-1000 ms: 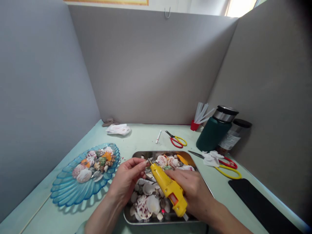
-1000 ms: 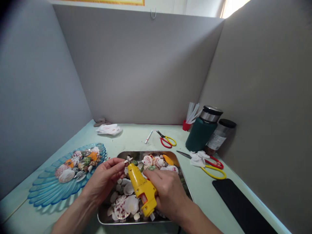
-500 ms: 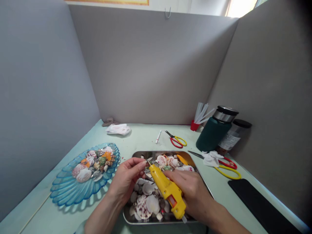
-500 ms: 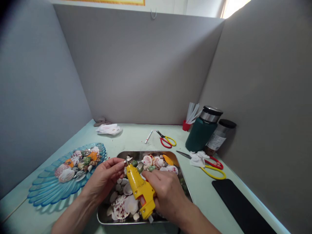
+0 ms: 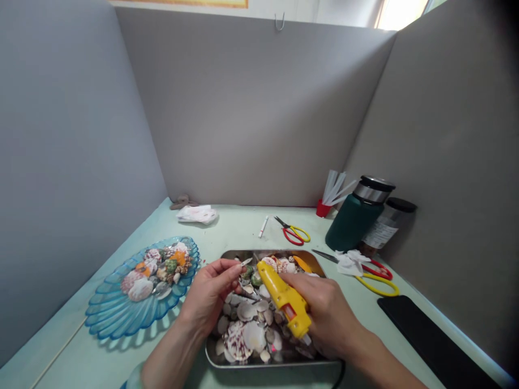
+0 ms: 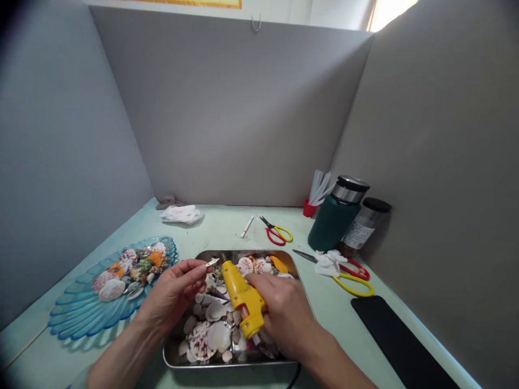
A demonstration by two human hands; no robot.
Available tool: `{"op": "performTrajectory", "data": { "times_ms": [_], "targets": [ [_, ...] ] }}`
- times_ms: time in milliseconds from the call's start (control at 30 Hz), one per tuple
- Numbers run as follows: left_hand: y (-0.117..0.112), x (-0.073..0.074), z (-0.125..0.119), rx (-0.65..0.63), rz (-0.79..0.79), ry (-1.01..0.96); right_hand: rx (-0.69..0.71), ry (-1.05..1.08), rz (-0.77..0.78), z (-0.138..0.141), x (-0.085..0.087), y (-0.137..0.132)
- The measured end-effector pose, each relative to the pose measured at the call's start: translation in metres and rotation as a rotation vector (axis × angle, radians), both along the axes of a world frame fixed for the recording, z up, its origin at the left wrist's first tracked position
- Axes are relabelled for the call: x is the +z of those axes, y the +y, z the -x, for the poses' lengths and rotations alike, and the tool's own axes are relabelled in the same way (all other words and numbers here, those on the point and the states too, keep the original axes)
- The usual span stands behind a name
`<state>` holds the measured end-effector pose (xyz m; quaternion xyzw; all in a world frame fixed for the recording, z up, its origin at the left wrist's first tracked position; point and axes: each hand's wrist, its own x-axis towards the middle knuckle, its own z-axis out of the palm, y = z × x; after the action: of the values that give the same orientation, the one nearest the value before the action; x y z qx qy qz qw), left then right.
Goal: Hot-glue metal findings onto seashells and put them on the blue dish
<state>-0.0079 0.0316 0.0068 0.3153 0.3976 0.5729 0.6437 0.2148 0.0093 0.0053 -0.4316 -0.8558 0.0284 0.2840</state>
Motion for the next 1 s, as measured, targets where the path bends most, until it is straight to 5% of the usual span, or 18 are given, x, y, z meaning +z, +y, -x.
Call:
{"op": "performTrajectory", "data": {
  "times_ms": [233, 433, 667, 833, 1000],
  "targets": [
    [0.001, 0.003, 0.003, 0.031, -0.032, -0.017, -0.195, -0.374, 0.204, -0.025, 0.008, 0.000],
    [0.002, 0.003, 0.003, 0.023, -0.053, -0.023, -0.223, -0.480, 0.168, -0.023, 0.020, -0.002],
    [0.001, 0.004, 0.003, 0.025, -0.064, -0.023, -0.034, -0.473, 0.101, 0.021, 0.037, 0.001],
    [0.001, 0.003, 0.002, 0.016, -0.069, -0.020, 0.036, -0.550, 0.113, 0.054, 0.024, 0.014],
    [0.002, 0.001, 0.003, 0.010, -0.070, -0.014, 0.015, -0.506, 0.139, 0.059, 0.014, 0.020]
  ]
}}
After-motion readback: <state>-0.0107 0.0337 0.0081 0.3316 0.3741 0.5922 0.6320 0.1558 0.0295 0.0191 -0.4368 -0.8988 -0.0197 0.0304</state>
